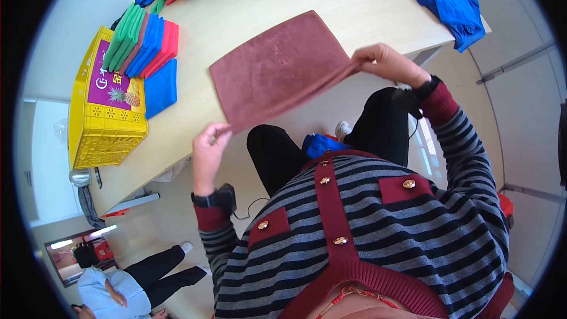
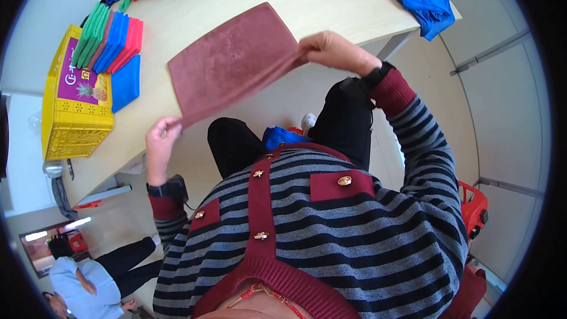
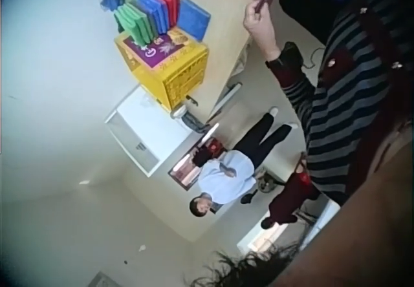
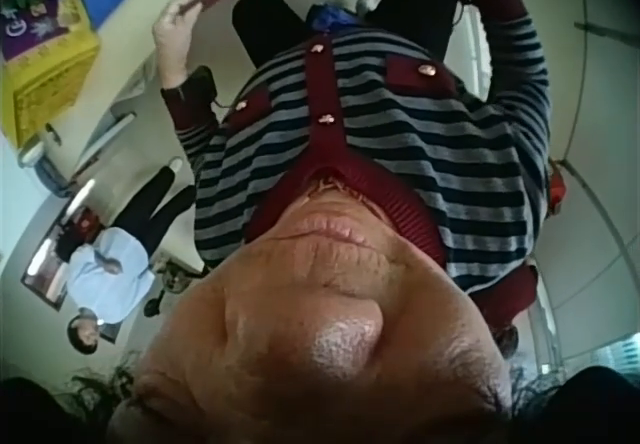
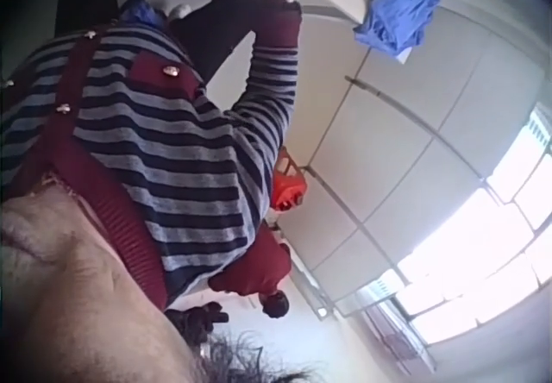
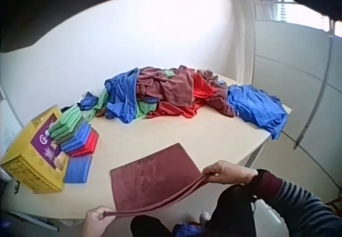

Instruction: The person folds a brown cloth by hand, repeatedly smoothing it and turning it over before placing it onto a stack. They then pick up a new brown cloth from a pile and begin folding it.

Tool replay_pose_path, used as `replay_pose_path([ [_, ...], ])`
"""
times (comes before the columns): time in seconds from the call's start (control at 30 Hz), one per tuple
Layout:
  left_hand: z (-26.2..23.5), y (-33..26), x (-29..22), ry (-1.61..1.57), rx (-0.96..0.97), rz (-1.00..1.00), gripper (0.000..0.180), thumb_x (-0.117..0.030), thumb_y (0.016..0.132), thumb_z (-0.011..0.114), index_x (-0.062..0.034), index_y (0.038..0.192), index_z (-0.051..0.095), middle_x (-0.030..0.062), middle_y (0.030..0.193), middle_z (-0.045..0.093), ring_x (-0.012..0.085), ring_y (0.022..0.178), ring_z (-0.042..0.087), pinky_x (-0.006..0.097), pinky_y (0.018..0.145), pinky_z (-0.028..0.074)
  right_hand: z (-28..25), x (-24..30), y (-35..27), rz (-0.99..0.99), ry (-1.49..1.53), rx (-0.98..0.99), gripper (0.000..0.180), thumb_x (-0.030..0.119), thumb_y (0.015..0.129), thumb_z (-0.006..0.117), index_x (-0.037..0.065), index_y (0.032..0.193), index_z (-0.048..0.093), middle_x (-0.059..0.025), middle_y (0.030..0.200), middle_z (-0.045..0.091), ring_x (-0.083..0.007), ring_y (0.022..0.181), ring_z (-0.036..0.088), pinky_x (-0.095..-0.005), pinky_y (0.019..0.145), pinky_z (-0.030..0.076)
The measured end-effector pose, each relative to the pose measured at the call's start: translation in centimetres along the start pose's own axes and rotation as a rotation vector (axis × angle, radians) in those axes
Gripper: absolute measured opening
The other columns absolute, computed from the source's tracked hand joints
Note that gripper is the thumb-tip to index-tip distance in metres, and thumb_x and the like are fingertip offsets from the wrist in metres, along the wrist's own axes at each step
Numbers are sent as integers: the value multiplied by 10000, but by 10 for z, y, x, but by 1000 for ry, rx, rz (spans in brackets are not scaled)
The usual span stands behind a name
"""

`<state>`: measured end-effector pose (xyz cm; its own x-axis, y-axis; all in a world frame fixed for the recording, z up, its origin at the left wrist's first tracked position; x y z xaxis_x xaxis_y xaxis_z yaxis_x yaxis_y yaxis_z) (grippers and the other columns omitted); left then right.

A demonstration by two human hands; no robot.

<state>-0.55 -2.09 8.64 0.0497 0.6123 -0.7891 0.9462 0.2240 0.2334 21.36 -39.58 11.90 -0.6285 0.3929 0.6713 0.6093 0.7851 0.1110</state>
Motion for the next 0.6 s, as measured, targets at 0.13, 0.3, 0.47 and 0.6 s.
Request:
replay_pose_path([
  [0.13, -8, 72, 30, -110, -112, -73, 168, -107, 930, 685, 31, 1027, 677, -10, 915, 670, 53, 837, 581, 228, 755, 477, -17, -24, 53, 124, 41, -80, 258, 181, 948, 612, 14, 1125, 696, -127, 957, 737, -194, 831, 681, -307, 789, 536],
  [0.3, 30, 146, 106, -352, -116, -50, 162, -123, 913, 689, 31, 962, 686, -37, 808, 642, 44, 750, 557, 219, 670, 456, 12, -93, 106, 284, 94, -247, 313, 241, 920, 665, -3, 1114, 693, -89, 887, 713, -166, 833, 656, -293, 793, 530],
  [0.47, 46, 161, 134, -128, -165, -116, 212, -170, 891, 713, 22, 976, 683, 17, 763, 667, 91, 708, 592, 261, 665, 474, 27, -114, 109, 363, -126, -338, 391, 313, 901, 680, -7, 1124, 692, -110, 892, 714, -193, 842, 673, -300, 778, 533],
  [0.6, 34, 152, 133, 12, -277, -83, 280, -209, 876, 723, -6, 1060, 665, 74, 758, 688, 150, 693, 631, 315, 678, 498, 22, -104, 98, 421, 13, -412, 466, 340, 892, 666, -9, 1200, 650, -145, 918, 723, -242, 847, 695, -336, 784, 544],
])
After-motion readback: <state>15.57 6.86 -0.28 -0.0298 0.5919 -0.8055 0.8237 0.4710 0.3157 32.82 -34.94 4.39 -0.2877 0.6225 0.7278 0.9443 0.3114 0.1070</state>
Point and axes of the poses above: each hand's wrist, its own y-axis towards the middle knuckle, its own z-axis out of the palm, x = y × z, the point moved 5 cm from there along y, towards the middle knuckle
